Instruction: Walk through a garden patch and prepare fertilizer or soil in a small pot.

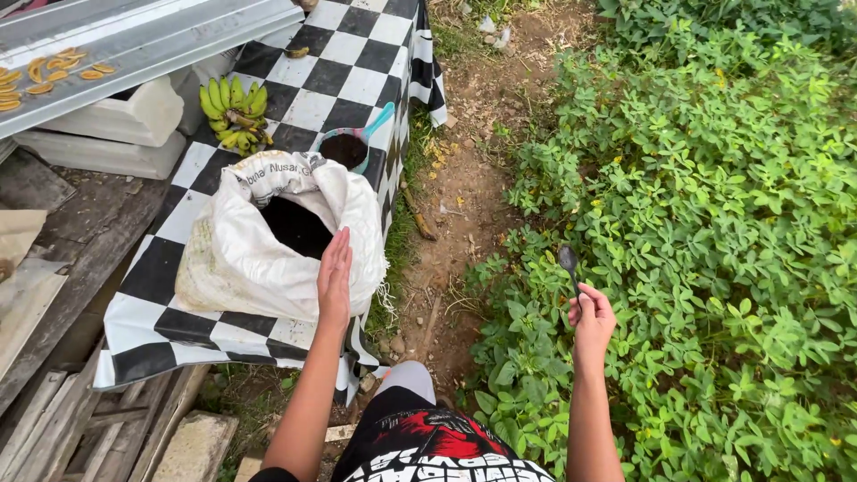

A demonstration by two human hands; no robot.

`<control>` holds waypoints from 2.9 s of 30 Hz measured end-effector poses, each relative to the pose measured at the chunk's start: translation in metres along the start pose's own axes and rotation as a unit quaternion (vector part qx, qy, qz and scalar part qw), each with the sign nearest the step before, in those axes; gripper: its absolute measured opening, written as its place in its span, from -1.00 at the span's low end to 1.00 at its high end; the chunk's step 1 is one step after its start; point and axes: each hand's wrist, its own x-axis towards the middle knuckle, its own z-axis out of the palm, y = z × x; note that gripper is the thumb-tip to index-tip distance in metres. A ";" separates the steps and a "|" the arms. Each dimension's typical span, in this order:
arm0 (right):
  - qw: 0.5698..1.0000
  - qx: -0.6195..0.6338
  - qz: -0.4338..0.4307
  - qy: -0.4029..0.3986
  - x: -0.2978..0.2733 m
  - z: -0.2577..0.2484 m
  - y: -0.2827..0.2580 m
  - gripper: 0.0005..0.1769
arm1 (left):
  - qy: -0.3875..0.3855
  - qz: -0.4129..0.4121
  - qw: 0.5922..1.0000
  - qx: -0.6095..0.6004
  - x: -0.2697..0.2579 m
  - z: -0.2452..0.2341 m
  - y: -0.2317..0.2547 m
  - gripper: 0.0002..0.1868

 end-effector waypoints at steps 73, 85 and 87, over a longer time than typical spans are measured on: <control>0.923 0.018 0.065 -0.378 0.542 0.324 0.069 -0.76 | 0.335 0.097 0.930 0.115 0.291 0.111 -0.108 -0.40; 0.914 0.003 0.059 -0.402 0.541 0.384 0.083 -0.75 | 0.365 0.065 0.926 0.072 0.317 0.055 -0.137 -0.37; 0.915 0.001 0.056 -0.399 0.551 0.402 0.092 -0.73 | 0.373 0.085 0.922 0.064 0.333 0.041 -0.142 -0.39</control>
